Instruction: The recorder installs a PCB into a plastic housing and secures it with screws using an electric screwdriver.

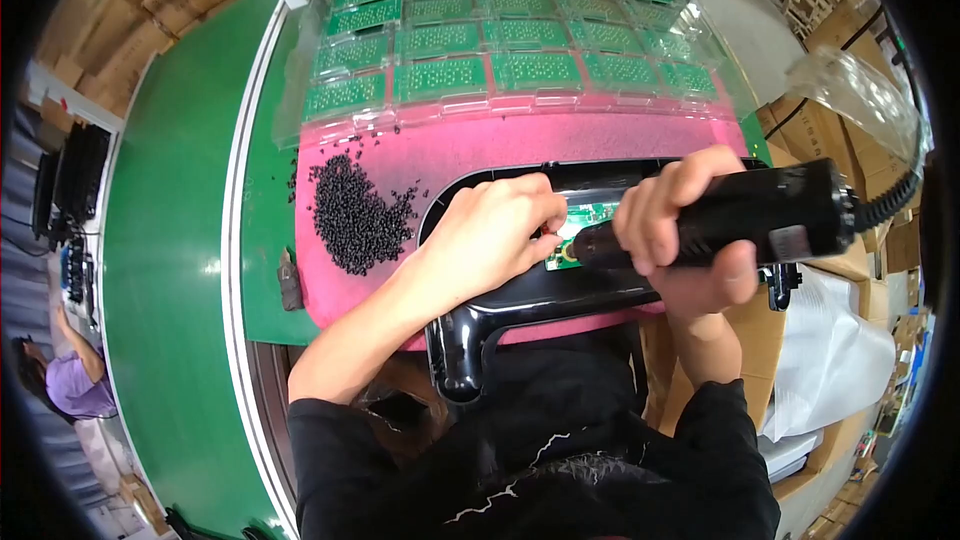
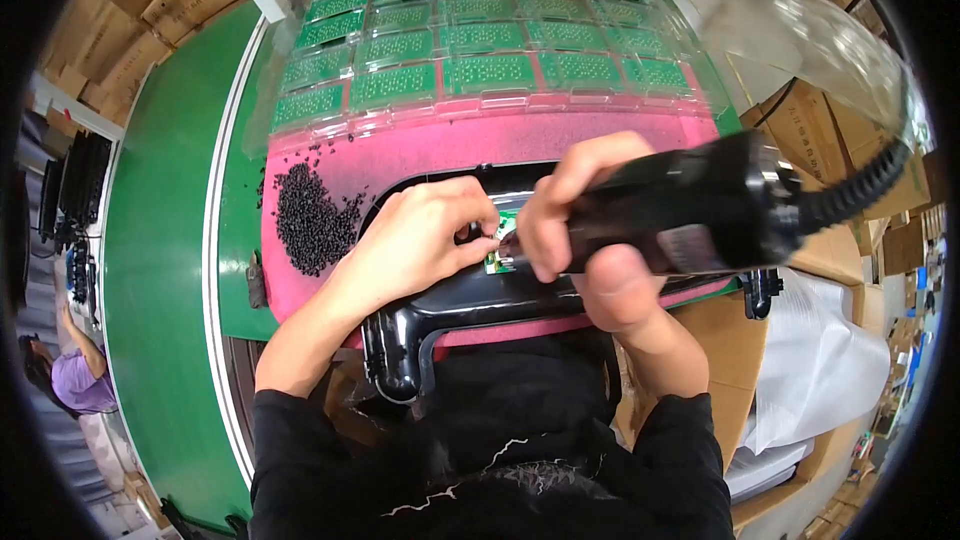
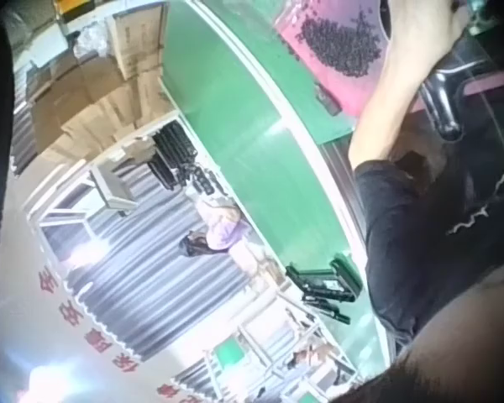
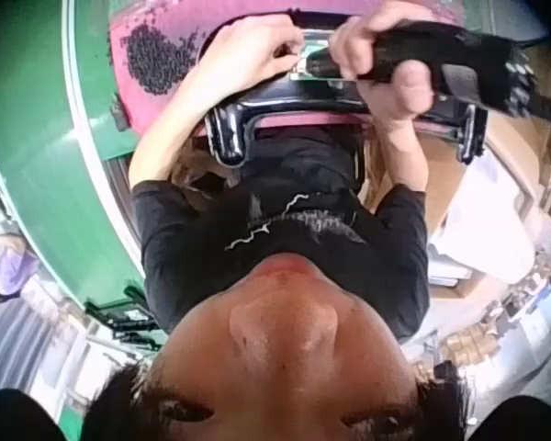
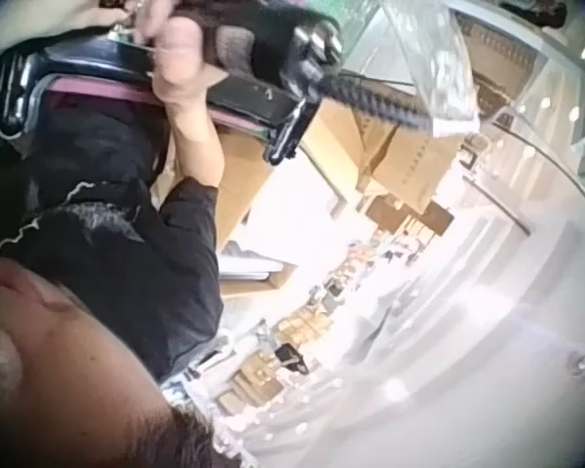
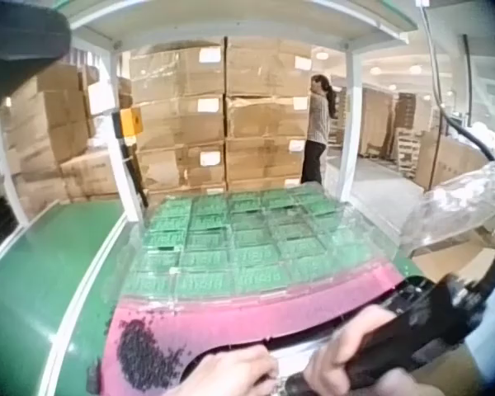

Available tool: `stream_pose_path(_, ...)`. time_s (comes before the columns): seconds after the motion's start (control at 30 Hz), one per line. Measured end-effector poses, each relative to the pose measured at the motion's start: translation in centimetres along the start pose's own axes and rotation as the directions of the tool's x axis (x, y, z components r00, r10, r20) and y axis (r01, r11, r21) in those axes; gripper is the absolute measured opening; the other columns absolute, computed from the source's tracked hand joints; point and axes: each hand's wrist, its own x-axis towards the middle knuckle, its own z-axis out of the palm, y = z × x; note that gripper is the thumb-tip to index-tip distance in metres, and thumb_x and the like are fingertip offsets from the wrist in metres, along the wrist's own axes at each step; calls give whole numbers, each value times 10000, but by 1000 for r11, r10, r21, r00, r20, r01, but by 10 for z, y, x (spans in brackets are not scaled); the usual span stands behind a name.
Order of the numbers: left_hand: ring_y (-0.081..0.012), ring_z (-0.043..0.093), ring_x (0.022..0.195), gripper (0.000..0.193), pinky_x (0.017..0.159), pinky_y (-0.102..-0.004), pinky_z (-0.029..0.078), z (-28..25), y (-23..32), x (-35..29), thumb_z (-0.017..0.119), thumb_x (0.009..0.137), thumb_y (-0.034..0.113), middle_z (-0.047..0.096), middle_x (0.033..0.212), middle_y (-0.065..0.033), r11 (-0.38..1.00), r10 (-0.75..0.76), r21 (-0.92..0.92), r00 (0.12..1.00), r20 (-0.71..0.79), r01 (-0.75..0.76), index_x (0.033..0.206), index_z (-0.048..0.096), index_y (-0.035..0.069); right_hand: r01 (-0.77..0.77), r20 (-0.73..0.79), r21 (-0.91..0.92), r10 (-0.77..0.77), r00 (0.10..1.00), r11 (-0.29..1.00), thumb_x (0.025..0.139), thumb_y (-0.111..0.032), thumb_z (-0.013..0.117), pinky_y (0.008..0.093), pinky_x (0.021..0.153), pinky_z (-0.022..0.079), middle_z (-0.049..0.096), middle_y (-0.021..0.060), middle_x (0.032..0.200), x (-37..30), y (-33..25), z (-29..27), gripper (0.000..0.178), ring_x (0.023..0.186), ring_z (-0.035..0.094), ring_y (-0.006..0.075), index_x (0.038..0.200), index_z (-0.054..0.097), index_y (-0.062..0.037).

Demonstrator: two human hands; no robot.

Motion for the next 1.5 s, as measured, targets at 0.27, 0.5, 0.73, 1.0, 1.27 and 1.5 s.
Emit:
stream_pose_path(0.27,-320,650,745,135,669,-379,516,3,4,1,707,867,105,645,824,-117,957,187,-204,977,-105,-205,919,656,-8,159,-75,189,-147,986,969,863,-667,627,285,517,409,492,8,641,4,-13,-14,655,483,462,123,1061,458,-66)
stream_pose_path(0.5,-182,648,752,341,613,-301,504,-3,15,8,780,814,120,683,1001,-84,924,48,-379,999,-12,-49,1115,655,20,234,-106,124,-221,969,964,867,-641,617,255,507,373,467,-36,610,2,-26,-26,591,450,437,83,1020,494,-83)
stream_pose_path(0.73,-295,629,979,576,839,-377,527,1,12,4,817,743,172,587,1237,-73,1000,19,-20,996,92,-17,1251,559,82,74,-99,-173,-92,991,982,912,-489,592,255,473,360,488,10,611,-5,-19,-59,473,443,429,100,1010,491,-38)
stream_pose_path(1.0,-302,627,1016,548,850,-375,523,2,12,6,813,748,172,583,1227,-73,1000,1,-24,991,130,3,1230,569,78,85,-84,-162,-100,991,983,908,-470,606,255,452,367,482,23,600,-7,-10,-64,468,445,424,103,982,480,-26)
stream_pose_path(1.27,-313,628,1028,532,842,-396,528,-1,14,8,800,768,217,570,1239,-91,1000,-8,4,986,166,8,1228,575,74,-14,-58,-47,12,998,999,845,-332,764,244,464,397,494,34,626,-4,5,-59,481,492,462,94,1059,496,6)
stream_pose_path(1.5,-316,646,987,539,828,-396,534,4,26,15,815,744,221,596,1209,-121,992,-6,125,989,147,-13,1199,594,36,-2,-147,-1,2,989,1000,787,-205,839,210,573,393,561,-46,764,-6,-1,-57,341,678,473,30,996,653,-11)
